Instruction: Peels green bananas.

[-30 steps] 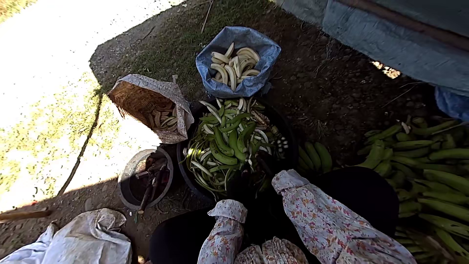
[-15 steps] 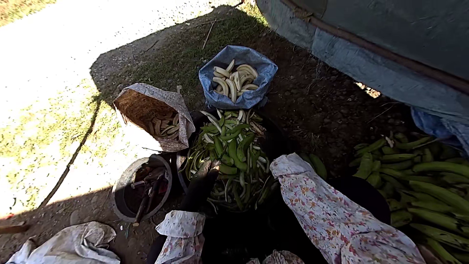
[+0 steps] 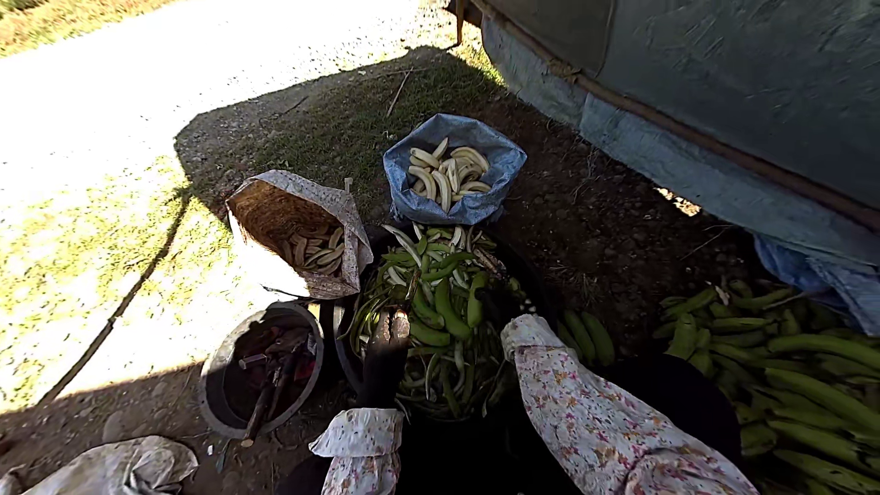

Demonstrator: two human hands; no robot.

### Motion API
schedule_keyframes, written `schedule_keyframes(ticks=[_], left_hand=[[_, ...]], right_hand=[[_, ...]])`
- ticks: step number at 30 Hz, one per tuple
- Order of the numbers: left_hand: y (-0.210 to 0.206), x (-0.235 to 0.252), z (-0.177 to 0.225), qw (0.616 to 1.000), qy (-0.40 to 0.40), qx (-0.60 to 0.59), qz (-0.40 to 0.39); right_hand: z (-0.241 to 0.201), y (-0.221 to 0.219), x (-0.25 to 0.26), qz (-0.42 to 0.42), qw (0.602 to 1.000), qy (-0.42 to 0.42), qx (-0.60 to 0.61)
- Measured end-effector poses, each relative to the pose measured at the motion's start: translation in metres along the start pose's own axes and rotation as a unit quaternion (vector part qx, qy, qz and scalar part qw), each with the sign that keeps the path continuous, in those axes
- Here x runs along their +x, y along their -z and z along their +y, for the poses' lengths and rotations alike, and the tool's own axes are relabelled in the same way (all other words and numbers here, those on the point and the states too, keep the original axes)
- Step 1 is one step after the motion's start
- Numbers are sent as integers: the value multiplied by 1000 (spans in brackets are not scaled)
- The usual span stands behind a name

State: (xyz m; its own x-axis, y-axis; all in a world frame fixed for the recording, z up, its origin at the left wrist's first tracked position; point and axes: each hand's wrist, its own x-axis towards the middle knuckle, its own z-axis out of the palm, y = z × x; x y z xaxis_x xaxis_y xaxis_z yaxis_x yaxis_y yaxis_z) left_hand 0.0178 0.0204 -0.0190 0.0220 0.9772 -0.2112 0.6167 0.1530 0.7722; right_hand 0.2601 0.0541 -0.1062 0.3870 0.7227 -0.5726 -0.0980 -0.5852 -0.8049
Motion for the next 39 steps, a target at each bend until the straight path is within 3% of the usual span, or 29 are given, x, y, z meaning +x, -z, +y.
schedule_keyframes(ticks=[1, 3, 5, 8, 12, 16, 21, 24, 27, 29, 33, 34, 35, 36, 37, 39], left_hand=[[-4, 0, 0, 1000, 7, 2, -15], [-15, -1, 2, 999, -4, 6, -41], [-29, -1, 3, 997, -39, 33, -65], [-39, -9, 15, 986, -43, 88, -133], [-49, -19, 18, 976, -81, 131, -152], [-50, -24, 22, 961, -118, 190, -162], [-48, -28, 26, 954, -140, 195, -177], [-47, -26, 25, 956, -127, 194, -181], [-49, -19, 21, 961, -109, 199, -160], [-51, -12, 16, 966, -84, 216, -118], [-54, 16, -2, 969, -19, 233, 76], [-46, 22, 1, 972, 21, 218, 81], [-29, 23, 14, 979, 69, 188, 28], [-22, 26, 13, 983, 72, 166, 15], [-25, 27, 2, 986, 39, 161, 34], [-28, 18, 0, 991, -26, 132, -17]], right_hand=[[6, 11, -5, -30, 989, 7, 141], [7, 30, -15, -137, 916, -4, 376], [-6, 39, -29, -207, 879, -25, 428], [-11, 38, -37, -273, 878, -40, 392], [-14, 31, -52, -215, 900, -32, 378], [-31, 28, -71, -151, 952, 2, 267], [-29, 31, -55, -190, 941, -50, 275], [-39, 31, -65, -164, 967, -50, 190], [-20, 26, -57, -184, 967, 5, 177], [-16, 16, -72, -169, 969, -4, 182], [1, -9, -94, -185, 963, -68, 184], [5, -11, -101, -186, 966, -70, 163], [8, -13, -104, -187, 968, -65, 155], [8, -14, -103, -185, 968, -59, 156], [6, -12, -98, -176, 970, -49, 161], [0, -7, -77, -145, 975, -1, 169]])
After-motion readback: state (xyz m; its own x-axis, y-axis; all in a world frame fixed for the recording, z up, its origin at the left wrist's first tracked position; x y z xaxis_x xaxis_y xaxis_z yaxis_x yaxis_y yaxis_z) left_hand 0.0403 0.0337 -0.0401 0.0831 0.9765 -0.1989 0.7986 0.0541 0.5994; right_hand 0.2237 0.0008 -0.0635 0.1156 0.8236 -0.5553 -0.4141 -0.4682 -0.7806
